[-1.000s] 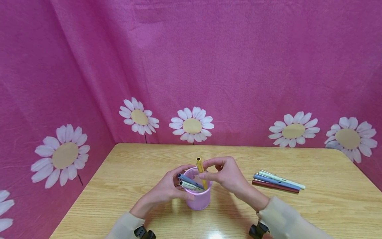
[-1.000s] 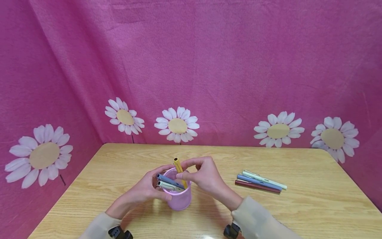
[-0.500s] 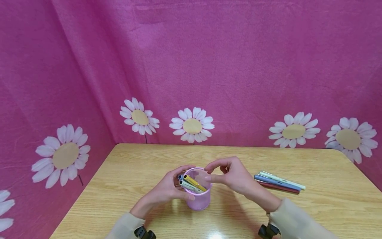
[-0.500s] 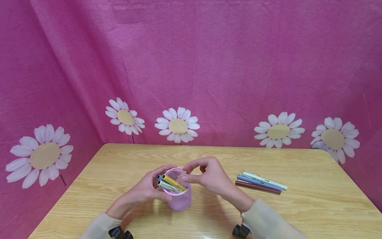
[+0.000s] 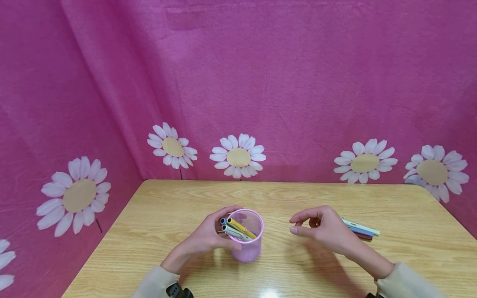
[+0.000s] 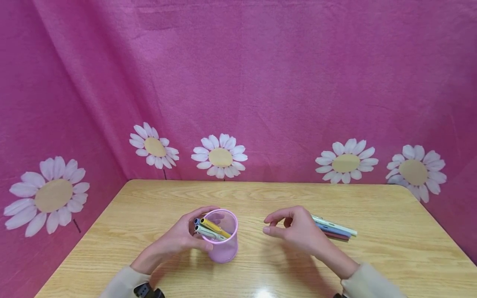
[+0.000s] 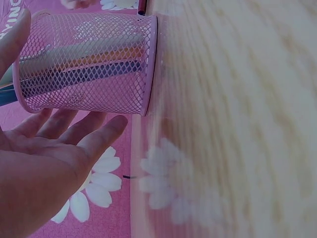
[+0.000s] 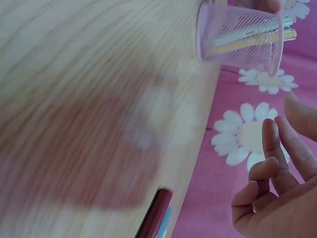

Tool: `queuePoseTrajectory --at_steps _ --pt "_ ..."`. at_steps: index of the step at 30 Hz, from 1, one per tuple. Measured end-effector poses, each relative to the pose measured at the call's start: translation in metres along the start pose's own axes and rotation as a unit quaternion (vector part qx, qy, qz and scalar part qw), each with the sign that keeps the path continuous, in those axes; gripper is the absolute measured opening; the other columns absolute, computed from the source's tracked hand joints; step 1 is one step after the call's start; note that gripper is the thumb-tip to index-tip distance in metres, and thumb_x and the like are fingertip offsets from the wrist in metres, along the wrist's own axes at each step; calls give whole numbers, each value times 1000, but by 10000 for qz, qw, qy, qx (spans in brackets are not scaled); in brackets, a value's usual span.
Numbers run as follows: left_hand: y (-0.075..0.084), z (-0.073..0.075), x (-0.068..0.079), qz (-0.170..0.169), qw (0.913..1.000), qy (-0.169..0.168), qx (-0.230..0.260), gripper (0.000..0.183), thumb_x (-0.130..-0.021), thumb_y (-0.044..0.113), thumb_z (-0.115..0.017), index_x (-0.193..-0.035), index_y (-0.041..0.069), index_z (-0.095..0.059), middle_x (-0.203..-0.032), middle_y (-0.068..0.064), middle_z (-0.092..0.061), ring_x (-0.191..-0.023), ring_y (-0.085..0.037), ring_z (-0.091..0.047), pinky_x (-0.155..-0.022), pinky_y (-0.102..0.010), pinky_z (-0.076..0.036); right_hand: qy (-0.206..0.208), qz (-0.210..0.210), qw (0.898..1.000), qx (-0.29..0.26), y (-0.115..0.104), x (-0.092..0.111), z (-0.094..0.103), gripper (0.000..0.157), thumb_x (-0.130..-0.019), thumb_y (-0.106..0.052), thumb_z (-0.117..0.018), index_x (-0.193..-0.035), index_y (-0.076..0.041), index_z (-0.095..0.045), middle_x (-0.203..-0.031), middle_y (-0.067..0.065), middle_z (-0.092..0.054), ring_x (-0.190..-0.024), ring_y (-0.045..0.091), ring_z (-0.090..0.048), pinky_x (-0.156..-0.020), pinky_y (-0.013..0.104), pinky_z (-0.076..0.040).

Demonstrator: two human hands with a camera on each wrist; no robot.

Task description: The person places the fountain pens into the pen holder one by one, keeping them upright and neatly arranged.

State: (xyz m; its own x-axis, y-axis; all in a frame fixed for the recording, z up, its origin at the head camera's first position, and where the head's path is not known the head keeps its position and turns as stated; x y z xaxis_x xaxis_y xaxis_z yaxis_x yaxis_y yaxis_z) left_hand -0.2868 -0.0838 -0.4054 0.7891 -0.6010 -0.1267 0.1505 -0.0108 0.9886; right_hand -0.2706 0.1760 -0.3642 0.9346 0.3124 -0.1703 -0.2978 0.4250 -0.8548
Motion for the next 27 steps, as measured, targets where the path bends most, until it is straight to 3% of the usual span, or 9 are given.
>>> queuePoseTrajectory --at_steps 5,14,22,27 --pt "0 0 0 -8 10000 -21 11 89 -81 0 -87 -157 -5 -40 -142 -30 -55 -122 -26 -62 -103 -40 -55 68 -73 9999 64 13 12 15 18 -92 -14 -83 -105 -2 -80 -89 2 -73 -59 7 -44 -52 23 -41" --pt "0 -1 0 -19 10000 -15 6 87 -81 -1 -87 -156 -3 -42 -141 -30 -55 -121 -24 -62 -102 -38 -56 547 -117 9931 1035 37 33 45 14 -88 -17 -88 -100 -11 -83 -94 -3 -77 -72 6 -56 -60 23 -48" --pt "1 -1 0 -33 10000 2 -34 86 -81 -2 -87 -155 -2 -44 -140 -30 -56 -121 -24 -62 -101 -38 -56 700 -357 9819 1724 59 51 67 18 -86 -21 -90 -101 -14 -83 -85 -6 -68 -64 7 -40 -52 26 -34" --pt "2 -1 0 -37 10000 6 -31 86 -81 0 -87 -155 -4 -43 -140 -30 -55 -121 -25 -62 -102 -38 -56 642 -468 9797 1842 71 59 74 22 -85 -22 -90 -102 -12 -82 -85 -7 -70 -61 7 -39 -50 26 -35"
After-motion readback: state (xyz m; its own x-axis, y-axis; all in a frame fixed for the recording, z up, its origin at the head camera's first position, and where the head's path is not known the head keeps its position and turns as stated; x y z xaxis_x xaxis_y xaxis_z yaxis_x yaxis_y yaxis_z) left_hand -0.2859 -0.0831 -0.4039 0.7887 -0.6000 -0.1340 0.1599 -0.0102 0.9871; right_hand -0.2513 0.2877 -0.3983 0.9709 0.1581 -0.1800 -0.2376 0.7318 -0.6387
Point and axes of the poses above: each hand's wrist, its own x-axis away from the middle knuckle, its own z-axis out of the back of the hand, y = z × x, the point moved 9 cm from there along -x, towards the middle knuckle
